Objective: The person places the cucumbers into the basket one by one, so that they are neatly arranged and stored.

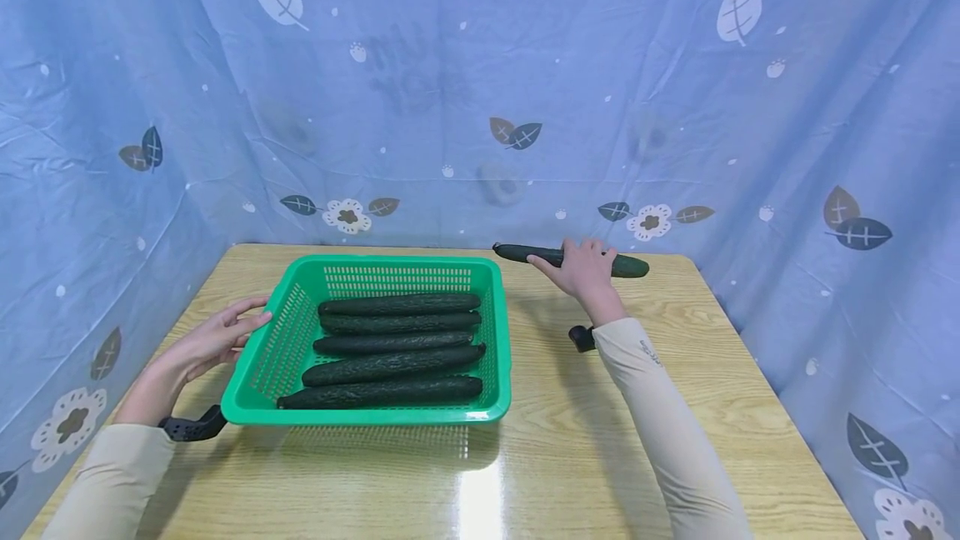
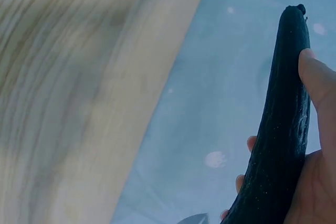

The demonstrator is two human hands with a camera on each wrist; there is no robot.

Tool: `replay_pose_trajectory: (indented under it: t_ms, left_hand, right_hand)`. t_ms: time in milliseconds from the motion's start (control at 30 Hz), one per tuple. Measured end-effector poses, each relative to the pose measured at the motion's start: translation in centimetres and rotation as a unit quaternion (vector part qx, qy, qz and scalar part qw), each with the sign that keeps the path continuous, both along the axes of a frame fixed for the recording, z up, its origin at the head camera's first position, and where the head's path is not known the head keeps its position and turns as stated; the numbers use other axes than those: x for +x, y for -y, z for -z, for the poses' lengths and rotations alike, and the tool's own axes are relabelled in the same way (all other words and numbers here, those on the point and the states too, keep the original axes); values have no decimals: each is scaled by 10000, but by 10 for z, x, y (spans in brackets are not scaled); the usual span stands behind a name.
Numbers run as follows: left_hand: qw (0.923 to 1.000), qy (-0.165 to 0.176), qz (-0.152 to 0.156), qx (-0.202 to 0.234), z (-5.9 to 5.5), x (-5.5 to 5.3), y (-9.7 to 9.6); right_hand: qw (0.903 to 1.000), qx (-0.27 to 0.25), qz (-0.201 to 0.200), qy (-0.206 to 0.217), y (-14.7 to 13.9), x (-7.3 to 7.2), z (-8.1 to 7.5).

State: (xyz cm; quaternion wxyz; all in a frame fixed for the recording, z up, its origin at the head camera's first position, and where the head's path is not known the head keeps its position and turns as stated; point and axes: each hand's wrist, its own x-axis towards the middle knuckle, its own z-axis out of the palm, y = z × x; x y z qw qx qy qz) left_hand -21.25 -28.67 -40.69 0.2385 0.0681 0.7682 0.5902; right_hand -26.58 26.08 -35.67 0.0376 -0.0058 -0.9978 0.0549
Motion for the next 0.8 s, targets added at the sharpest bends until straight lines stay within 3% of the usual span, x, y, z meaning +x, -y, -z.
replay_pose_trajectory:
  t_ms: [533, 800]
  left_hand:
    - [10000, -23, -4, -36, -1, 1, 0]
    - [9999, 129, -105, -44, -1, 0, -1]
  right_hand:
    - [9991, 244, -299, 157, 43, 7, -19]
    - [9973, 462, -491, 280, 71, 8, -25]
